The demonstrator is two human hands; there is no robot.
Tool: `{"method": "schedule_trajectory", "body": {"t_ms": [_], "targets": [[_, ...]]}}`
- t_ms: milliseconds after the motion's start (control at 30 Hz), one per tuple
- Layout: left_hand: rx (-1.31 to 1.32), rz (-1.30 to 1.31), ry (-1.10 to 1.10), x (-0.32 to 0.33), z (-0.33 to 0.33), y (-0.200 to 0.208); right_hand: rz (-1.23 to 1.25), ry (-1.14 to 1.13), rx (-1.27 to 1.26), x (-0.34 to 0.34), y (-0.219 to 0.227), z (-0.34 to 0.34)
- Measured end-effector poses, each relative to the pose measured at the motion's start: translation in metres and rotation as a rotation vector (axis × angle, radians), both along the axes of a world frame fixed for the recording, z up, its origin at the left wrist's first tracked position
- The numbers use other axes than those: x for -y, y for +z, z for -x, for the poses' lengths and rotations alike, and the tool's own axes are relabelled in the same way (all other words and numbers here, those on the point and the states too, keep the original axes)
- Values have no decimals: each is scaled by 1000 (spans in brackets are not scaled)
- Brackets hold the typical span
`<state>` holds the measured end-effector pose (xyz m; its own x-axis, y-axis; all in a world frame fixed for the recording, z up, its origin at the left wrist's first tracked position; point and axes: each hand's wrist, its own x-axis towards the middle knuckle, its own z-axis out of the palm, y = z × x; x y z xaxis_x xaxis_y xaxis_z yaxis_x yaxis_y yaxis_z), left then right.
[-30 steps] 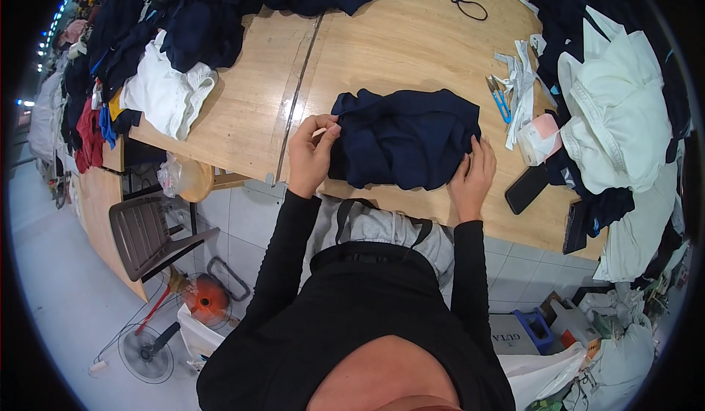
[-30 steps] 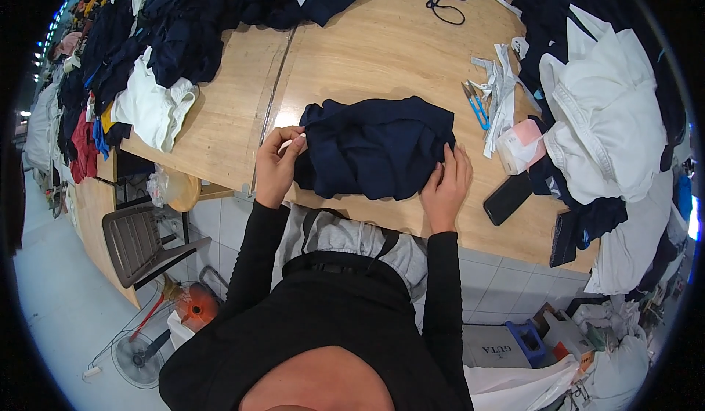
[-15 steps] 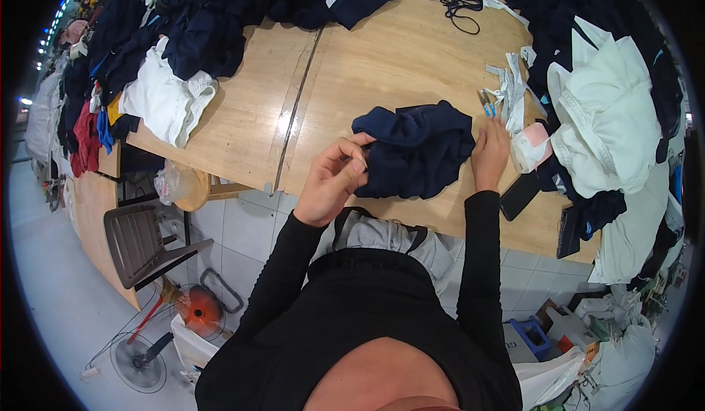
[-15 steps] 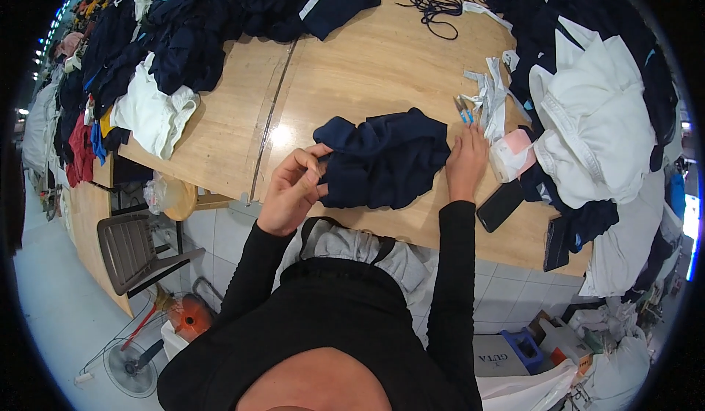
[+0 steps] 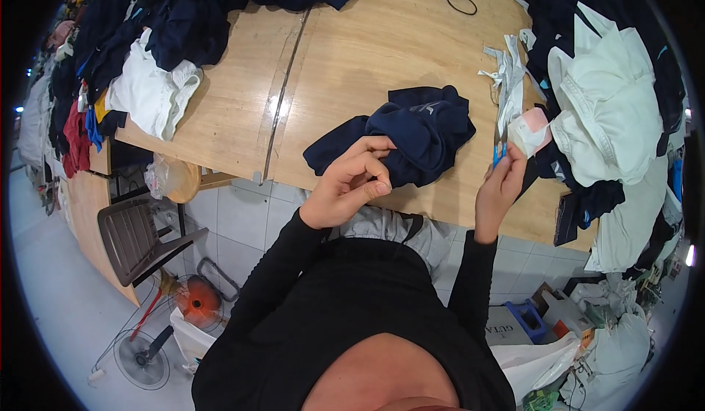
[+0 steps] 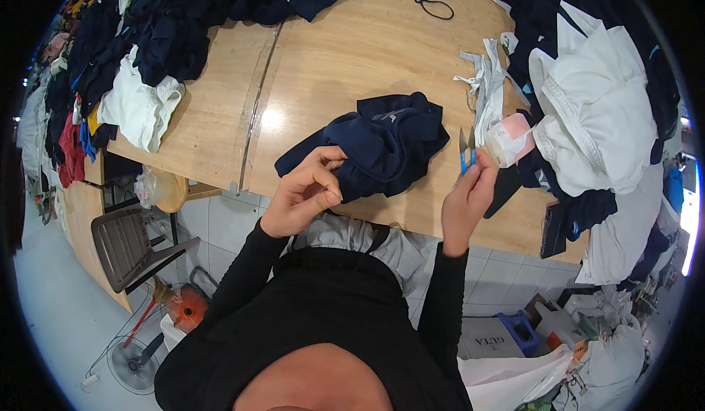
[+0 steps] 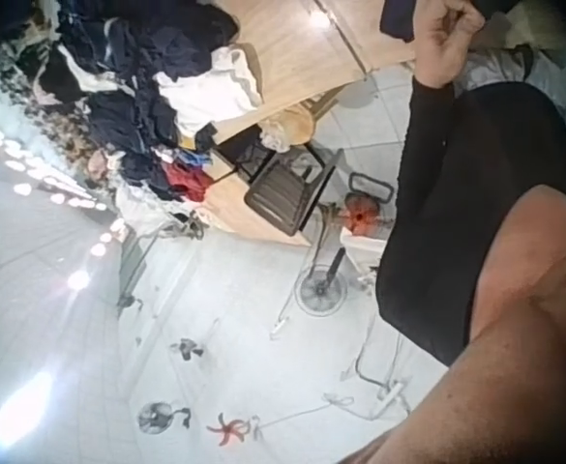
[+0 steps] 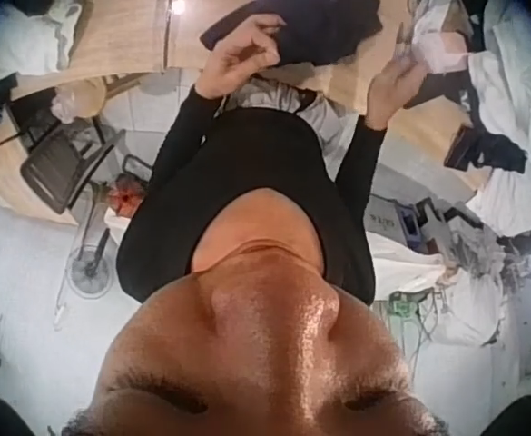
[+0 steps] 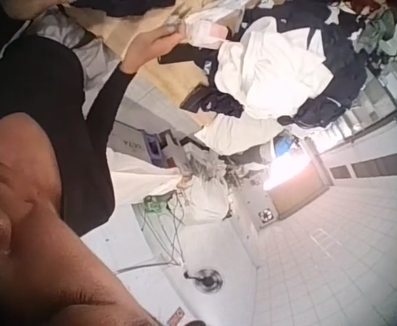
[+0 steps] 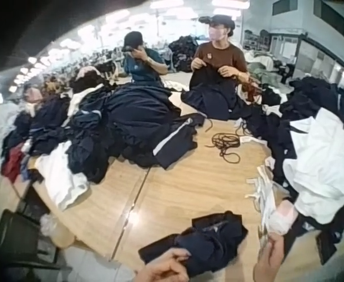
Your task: Trimming loose threads from navy blue athletic garments using thread snips in a factory setting.
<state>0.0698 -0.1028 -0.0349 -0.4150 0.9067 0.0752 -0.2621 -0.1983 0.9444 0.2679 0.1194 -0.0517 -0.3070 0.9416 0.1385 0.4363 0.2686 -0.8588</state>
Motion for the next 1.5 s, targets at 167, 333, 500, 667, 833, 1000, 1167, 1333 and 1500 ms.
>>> {"method": "schedule_trajectory", "body": {"t_ms": [167,333,500,667,833,1000,1167,1333,1500], "targets": [[-75,-28,-33,-8,0,-7,2,420,-88,57,28,-11],[-67,-28,-38,-14,-1,-8,-149,478,33,84,41,10],[-113,-9,-33,-13,-3,-4,-301,435,-28,83,34,19],[-165,18,3,-13,-4,-5,-399,436,20,77,32,18],[-214,30,0,-16,-4,-8,-464,399,26,81,29,21],[-199,26,14,-16,-4,-9,-412,363,4,83,29,21],[-200,14,-14,-17,-6,-11,-368,355,2,81,31,27],[-127,21,23,-12,-9,-14,-177,228,-84,77,33,19],[85,-16,82,-10,-9,-30,22,248,-152,70,25,11]]}}
